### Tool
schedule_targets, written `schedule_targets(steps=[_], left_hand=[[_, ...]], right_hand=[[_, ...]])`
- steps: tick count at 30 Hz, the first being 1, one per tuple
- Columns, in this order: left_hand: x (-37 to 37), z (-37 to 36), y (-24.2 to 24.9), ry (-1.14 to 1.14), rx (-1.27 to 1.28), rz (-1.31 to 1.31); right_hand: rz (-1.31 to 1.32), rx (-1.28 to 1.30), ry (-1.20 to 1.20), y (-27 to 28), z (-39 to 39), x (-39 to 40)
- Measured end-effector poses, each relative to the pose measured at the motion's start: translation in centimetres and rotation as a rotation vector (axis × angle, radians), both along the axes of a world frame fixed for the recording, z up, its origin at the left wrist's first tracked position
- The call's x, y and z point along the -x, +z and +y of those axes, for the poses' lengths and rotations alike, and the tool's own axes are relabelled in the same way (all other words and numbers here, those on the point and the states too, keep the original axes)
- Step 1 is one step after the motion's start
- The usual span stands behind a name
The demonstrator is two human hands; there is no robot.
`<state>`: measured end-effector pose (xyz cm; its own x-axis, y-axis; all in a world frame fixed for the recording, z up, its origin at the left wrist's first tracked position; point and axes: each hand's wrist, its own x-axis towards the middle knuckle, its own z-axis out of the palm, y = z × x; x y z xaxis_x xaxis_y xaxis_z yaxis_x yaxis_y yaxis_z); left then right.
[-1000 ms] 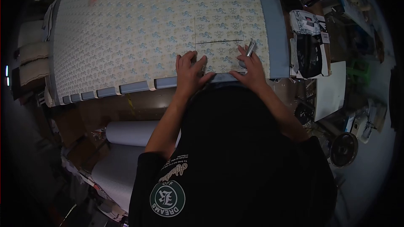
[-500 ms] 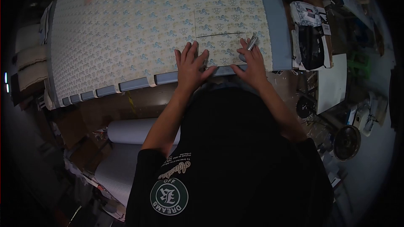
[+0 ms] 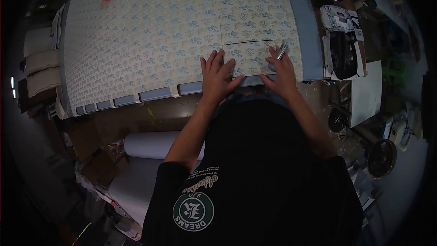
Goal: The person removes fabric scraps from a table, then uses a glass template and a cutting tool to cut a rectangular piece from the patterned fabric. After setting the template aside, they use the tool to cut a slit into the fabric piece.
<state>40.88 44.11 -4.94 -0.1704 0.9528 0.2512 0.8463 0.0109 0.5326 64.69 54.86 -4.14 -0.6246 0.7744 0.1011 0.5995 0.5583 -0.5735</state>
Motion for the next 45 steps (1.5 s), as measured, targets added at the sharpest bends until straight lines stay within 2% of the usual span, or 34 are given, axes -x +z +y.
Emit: schedule_targets(steps=[27,45], left_hand=[[0.02,0.05,-0.01,-0.004,0.012,-0.007],[0.16,0.12,0.23,-0.008,0.012,-0.004]], right_hand=[[-0.023,-0.043,-0.008,0.2,0.04,-0.04],[0.064,-0.06,0.017,-0.36,0.02,-0.22]])
